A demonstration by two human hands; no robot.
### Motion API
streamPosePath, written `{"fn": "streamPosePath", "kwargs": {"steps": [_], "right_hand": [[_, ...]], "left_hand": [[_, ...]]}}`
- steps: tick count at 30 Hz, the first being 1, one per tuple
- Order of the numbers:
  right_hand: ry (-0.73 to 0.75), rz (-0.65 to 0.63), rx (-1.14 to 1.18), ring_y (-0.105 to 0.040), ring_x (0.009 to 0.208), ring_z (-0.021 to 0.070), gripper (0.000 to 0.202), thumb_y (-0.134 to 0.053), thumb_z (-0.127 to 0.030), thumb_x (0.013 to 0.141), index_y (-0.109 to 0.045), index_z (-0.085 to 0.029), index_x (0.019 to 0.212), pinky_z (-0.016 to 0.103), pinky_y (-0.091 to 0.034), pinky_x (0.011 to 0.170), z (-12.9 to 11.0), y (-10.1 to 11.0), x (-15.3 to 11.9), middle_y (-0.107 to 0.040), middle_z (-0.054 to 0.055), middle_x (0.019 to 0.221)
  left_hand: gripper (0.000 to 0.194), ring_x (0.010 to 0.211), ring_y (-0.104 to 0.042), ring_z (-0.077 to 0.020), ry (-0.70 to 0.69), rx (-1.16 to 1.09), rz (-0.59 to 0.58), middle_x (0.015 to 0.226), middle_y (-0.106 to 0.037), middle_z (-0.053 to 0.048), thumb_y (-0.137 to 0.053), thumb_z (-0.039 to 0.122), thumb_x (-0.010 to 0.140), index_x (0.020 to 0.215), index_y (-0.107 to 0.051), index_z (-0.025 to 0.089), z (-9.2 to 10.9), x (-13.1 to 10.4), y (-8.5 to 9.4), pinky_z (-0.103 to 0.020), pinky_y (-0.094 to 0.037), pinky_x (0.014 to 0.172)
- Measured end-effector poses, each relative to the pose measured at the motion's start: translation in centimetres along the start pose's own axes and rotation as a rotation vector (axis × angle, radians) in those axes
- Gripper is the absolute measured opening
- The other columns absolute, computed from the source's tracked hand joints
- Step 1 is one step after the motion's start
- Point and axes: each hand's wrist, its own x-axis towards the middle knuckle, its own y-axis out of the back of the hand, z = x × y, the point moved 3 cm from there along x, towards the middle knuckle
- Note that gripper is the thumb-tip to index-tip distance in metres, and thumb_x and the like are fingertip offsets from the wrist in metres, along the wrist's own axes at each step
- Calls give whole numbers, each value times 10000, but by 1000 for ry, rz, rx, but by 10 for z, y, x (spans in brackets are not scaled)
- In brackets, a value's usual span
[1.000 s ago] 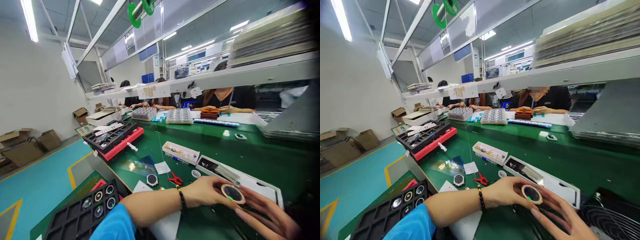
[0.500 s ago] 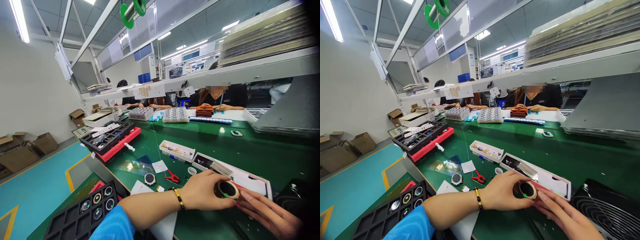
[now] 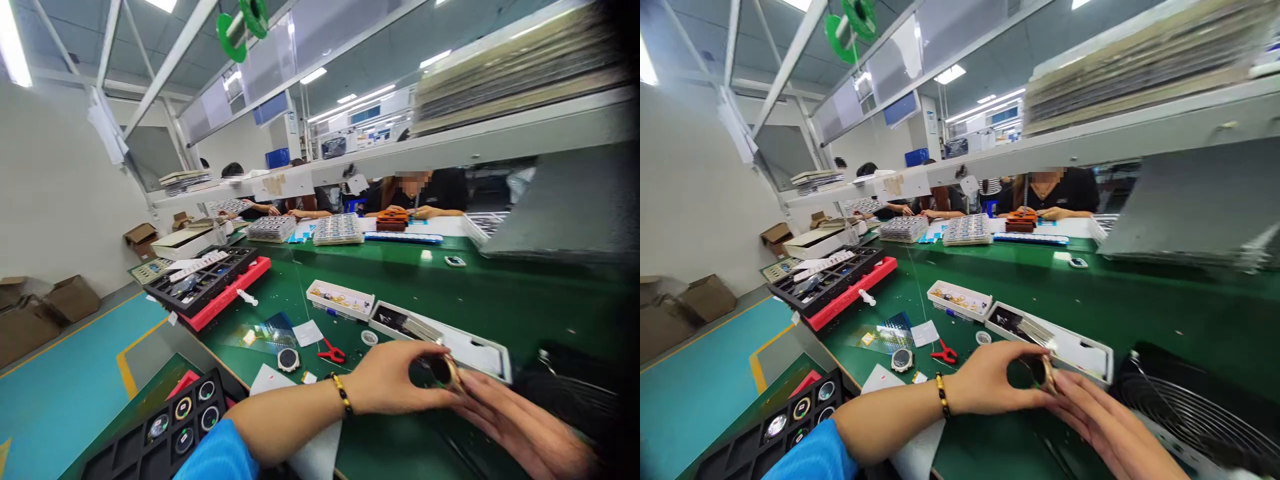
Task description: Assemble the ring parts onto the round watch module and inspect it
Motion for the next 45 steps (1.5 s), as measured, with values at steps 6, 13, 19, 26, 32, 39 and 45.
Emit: {"fn": "streamPosePath", "kwargs": {"steps": [6,13,19,26,32,39,45], "right_hand": [[37,-83,-20,-730,1101,349,518,-850,-625,696,-778,-183,956,484,-558,1093,-21,-11,-19,-760,140,1170],[51,-94,-27,-713,1147,344,573,-854,-655,681,-777,-185,999,452,-564,1083,-12,-5,-10,-749,136,1198],[3,-50,-77,-699,1178,366,628,-883,-699,575,-760,-216,958,445,-528,1117,-11,-3,-10,-745,127,1224],[95,-58,-151,-696,1151,356,595,-849,-691,658,-761,-213,1000,477,-516,1116,-18,-5,-13,-759,122,1162],[158,-110,-46,-705,1128,296,506,-901,-563,666,-721,-199,968,450,-536,1070,-35,-15,-24,-771,102,1119],[179,-149,11,-725,1084,249,429,-876,-486,731,-696,-195,990,441,-536,1059,-32,-11,-24,-779,86,1112],[189,-161,47,-721,1103,252,416,-886,-460,724,-701,-199,990,429,-557,1035,-31,-12,-23,-777,79,1116]], "left_hand": [[535,1192,-667,-269,-53,-11,82,1286,-700,-112,-821,248,795,1301,-655,195,3,-1,2,-417,-531,1071],[565,1105,-680,-239,-83,-16,101,1230,-703,-93,-818,191,765,1304,-648,193,2,-1,1,-381,-562,999],[546,1173,-670,-246,-124,76,92,1274,-704,-104,-788,194,774,1297,-633,170,2,0,0,-382,-547,1052],[479,1175,-683,-247,-92,49,85,1275,-713,-95,-797,252,830,1277,-633,195,8,-3,1,-399,-554,1052],[434,1133,-689,-225,-78,-1,108,1278,-699,-89,-734,167,877,1293,-618,221,12,-4,2,-403,-574,1012],[457,1152,-687,-223,-101,-3,126,1297,-688,-92,-726,183,893,1332,-609,234,17,-4,4,-405,-586,1016],[461,1185,-667,-227,-150,67,132,1304,-680,-87,-719,172,896,1337,-611,251,18,-4,4,-408,-583,1020]]}}
